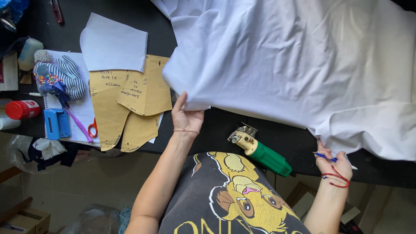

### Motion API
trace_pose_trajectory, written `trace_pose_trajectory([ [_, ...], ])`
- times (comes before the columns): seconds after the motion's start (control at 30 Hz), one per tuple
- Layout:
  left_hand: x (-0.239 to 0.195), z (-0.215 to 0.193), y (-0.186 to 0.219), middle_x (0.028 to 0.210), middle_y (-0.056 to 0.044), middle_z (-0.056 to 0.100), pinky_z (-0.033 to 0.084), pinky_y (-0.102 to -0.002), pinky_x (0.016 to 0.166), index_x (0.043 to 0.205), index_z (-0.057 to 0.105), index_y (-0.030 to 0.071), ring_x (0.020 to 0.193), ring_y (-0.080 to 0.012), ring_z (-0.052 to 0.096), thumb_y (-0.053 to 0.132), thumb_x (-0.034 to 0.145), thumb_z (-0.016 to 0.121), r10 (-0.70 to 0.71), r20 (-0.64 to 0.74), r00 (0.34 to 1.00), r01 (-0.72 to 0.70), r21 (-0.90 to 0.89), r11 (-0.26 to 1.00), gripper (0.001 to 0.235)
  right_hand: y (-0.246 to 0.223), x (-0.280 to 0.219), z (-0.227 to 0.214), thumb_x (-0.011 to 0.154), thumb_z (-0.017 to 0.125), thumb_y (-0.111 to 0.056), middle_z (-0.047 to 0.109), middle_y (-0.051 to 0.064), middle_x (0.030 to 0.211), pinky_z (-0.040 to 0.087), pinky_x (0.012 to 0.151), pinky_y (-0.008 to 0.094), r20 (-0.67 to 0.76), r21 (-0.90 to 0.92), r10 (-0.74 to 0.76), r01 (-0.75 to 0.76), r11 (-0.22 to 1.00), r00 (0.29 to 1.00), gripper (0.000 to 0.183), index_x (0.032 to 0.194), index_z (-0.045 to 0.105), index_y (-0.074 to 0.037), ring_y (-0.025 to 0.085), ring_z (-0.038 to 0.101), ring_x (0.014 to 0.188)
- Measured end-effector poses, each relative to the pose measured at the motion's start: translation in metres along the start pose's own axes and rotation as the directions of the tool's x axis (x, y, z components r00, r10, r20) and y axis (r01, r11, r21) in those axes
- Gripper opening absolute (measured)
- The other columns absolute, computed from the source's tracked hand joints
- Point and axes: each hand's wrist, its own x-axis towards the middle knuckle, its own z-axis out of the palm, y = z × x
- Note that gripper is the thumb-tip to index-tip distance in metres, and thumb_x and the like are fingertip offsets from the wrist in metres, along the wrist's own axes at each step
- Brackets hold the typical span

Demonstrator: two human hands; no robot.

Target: Tracing patterns onto fabric and cutting them out with an electric rotary cutter

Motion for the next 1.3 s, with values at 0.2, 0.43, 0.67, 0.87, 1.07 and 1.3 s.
trace_pose_trajectory([
  [0.2,-0.026,-0.045,0.028,0.106,-0.006,0.059,0.05,-0.033,0.078,0.11,0.052,0.011,0.097,-0.0201,0.056,0.008,0.068,0.063,0.008,0.123,0.992,-0.009,0.005,1.0,0.043,-0.035,0.022,0.008,0.067,0.077,-0.031,0.041,0.005,0.069,0.009,0.034,0.012,-0.11,-0.046,-0.086,0.081,0.996,0.99,0.044,0.083,0.045,-0.006,0.004,0.022,0.044],
  [0.43,-0.042,-0.069,0.054,0.11,-0.006,0.055,0.049,-0.034,0.074,0.122,0.042,0.011,0.097,-0.0206,0.054,0.013,0.068,0.064,-0.031,0.217,0.976,-0.03,0.27,0.962,0.059,-0.039,0.015,0.035,0.064,0.081,-0.026,0.057,0.005,0.071,0.014,0.032,0.01,-0.178,-0.162,-0.12,0.092,0.983,0.977,0.039,0.078,0.049,-0.009,0.002,0.02,0.037],
  [0.67,-0.041,-0.09,0.064,0.103,-0.009,0.058,0.046,-0.032,0.078,0.112,0.051,0.002,0.092,-0.0212,0.056,0.008,0.066,0.063,-0.021,0.255,0.967,-0.083,0.388,0.918,0.048,-0.046,0.009,0.001,0.066,0.065,-0.009,0.047,0.019,0.094,0.022,0.04,0.013,-0.253,-0.297,-0.191,0.112,0.948,0.948,0.034,0.092,0.044,-0.008,0.004,0.03,0.048],
  [0.87,-0.057,-0.068,0.078,0.103,-0.013,0.059,0.049,-0.034,0.078,0.111,0.048,-0.005,0.092,-0.026,0.058,0.018,0.062,0.075,-0.263,0.55,0.793,-0.105,0.548,0.83,0.061,-0.05,0.015,-0.001,0.068,0.066,-0.007,0.048,0.016,0.098,0.021,0.036,0.012,-0.228,-0.298,-0.266,0.192,0.935,0.937,0.034,0.096,0.046,-0.008,0.016,0.048,0.076],
  [1.07,-0.056,-0.075,0.081,0.111,-0.015,0.054,0.045,-0.037,0.083,0.124,0.035,-0.002,0.1,-0.0278,0.053,0.013,0.063,0.074,-0.235,0.56,0.794,-0.114,0.517,0.848,0.074,0.055,-0.068,0.037,0.077,0.054,-0.018,0.06,0.004,0.101,0.021,0.039,0.011,0.106,-0.553,0.13,-0.05,0.832,0.986,0.02,0.095,0.056,-0.009,0.0,0.029,0.044],
  [1.3,-0.046,-0.043,0.075,0.114,-0.014,0.053,0.044,-0.036,0.088,0.12,0.042,0.002,0.104,-0.025,0.052,0.008,0.071,0.069,-0.205,0.642,0.739,-0.136,0.44,0.887,0.056,0.058,-0.074,0.041,0.081,0.055,-0.026,0.039,0.025,0.128,0.027,0.038,0.011,0.15,-0.618,0.384,-0.217,0.756,0.911,0.029,0.099,0.051,-0.004,0.002,0.038,0.053],
])
